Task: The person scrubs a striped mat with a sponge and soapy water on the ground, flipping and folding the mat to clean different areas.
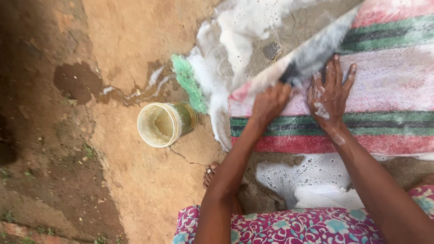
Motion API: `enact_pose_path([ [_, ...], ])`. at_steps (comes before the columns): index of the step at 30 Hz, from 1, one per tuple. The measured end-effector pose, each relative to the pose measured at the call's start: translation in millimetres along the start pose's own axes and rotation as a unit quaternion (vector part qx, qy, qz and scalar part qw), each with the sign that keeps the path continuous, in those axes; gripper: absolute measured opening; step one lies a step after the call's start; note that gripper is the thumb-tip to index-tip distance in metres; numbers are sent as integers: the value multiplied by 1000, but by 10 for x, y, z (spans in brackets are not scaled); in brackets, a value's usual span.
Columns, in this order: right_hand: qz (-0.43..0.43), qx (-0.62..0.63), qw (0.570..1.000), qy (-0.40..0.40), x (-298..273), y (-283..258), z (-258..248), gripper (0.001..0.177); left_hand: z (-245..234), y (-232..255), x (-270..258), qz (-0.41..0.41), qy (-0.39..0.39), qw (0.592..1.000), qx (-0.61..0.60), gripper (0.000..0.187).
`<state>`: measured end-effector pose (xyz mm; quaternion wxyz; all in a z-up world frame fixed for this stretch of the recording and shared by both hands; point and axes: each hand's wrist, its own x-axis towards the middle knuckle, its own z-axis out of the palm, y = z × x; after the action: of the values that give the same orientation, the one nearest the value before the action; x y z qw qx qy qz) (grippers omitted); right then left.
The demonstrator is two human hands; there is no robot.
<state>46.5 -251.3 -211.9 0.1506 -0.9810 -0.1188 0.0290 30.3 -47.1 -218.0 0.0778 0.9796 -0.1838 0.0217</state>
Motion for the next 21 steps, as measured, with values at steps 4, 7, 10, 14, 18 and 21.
enact_pose_path([
  [4,-43,50,995,77,17,-27,42,40,337,-972,867,-47,70,996,29,28],
  [7,-40,28,994,95,28,-95,-70,37,194,-1077,947,-69,169,983,-5,32],
  [10,-42,43,993,102,-36,-152,-195,42,-3,-654,711,-106,-13,993,-44,37],
  [14,20,112,988,107,-27,-73,-56,46,-166,243,-185,-56,-7,995,-78,28],
  [18,-38,74,992,98,-34,37,125,39,29,-4,-8,-90,95,991,-32,30],
  [21,-36,16,996,74,21,51,182,41,200,-698,916,-170,97,979,-52,30],
])
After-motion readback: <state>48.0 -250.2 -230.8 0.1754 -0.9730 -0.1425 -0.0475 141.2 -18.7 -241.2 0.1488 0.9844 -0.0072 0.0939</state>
